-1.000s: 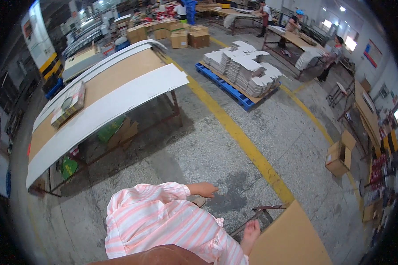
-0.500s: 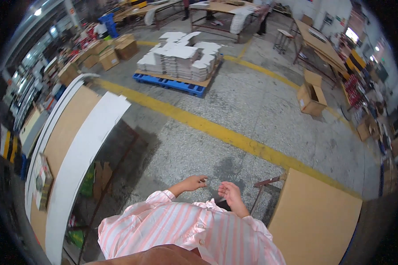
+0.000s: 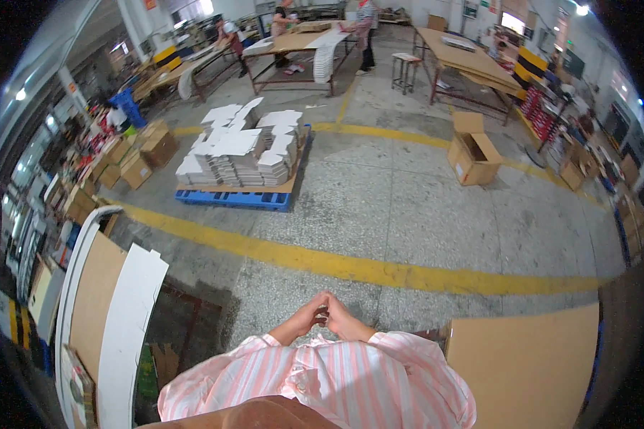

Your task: Sorting and stacking paper box templates and flats at an industrial workbench.

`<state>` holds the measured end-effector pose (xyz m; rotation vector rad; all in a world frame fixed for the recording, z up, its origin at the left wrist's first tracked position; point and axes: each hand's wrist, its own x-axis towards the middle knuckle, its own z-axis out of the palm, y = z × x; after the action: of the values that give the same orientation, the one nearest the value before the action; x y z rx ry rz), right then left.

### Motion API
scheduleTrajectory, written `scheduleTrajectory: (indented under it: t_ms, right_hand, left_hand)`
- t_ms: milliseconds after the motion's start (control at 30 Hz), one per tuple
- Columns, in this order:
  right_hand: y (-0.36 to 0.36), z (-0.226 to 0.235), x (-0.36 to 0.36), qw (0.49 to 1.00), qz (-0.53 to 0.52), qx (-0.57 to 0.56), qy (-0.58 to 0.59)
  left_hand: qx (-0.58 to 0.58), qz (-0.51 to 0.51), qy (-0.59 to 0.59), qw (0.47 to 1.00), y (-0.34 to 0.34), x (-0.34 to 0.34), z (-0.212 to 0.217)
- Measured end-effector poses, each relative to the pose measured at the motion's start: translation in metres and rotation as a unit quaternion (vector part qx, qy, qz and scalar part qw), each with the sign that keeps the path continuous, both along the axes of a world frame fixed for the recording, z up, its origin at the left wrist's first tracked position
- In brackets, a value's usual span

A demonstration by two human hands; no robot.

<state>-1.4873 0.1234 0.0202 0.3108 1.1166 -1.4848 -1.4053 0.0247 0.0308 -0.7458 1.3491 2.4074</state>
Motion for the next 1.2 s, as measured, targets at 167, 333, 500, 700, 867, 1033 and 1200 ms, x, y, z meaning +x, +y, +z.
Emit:
scheduleTrajectory:
  t_ms: [167,333,500,700,867,1033,1200]
  right_hand:
    - [-0.042,0.005,-0.065,0.997,0.041,-0.066,-0.02]
    - [-0.078,0.018,-0.096,0.989,0.055,-0.129,-0.05]
    - [-0.114,0.028,-0.153,0.958,0.132,-0.211,-0.142]
    - [-0.191,0.024,-0.225,0.954,0.154,-0.217,-0.139]
    - [-0.252,0.014,-0.289,0.961,0.167,-0.196,-0.105]
    - [-0.29,0.006,-0.327,0.957,0.165,-0.216,-0.098]
    - [-0.335,0.012,-0.38,0.949,0.204,-0.215,-0.11]
  left_hand:
    - [-0.013,0.061,0.005,0.998,-0.033,-0.062,0.028]
    - [0.068,0.073,-0.004,0.995,-0.069,-0.102,0.03]
    - [0.111,-0.025,0.073,0.991,-0.122,-0.141,0.038]
    - [0.205,-0.024,0.085,0.975,-0.195,-0.213,0.043]
    - [0.261,0.008,0.083,0.962,-0.256,-0.273,0.036]
    - [0.216,0.063,0.072,0.972,-0.29,-0.319,0.02]
    - [0.226,0.104,0.082,0.965,-0.329,-0.367,0.008]
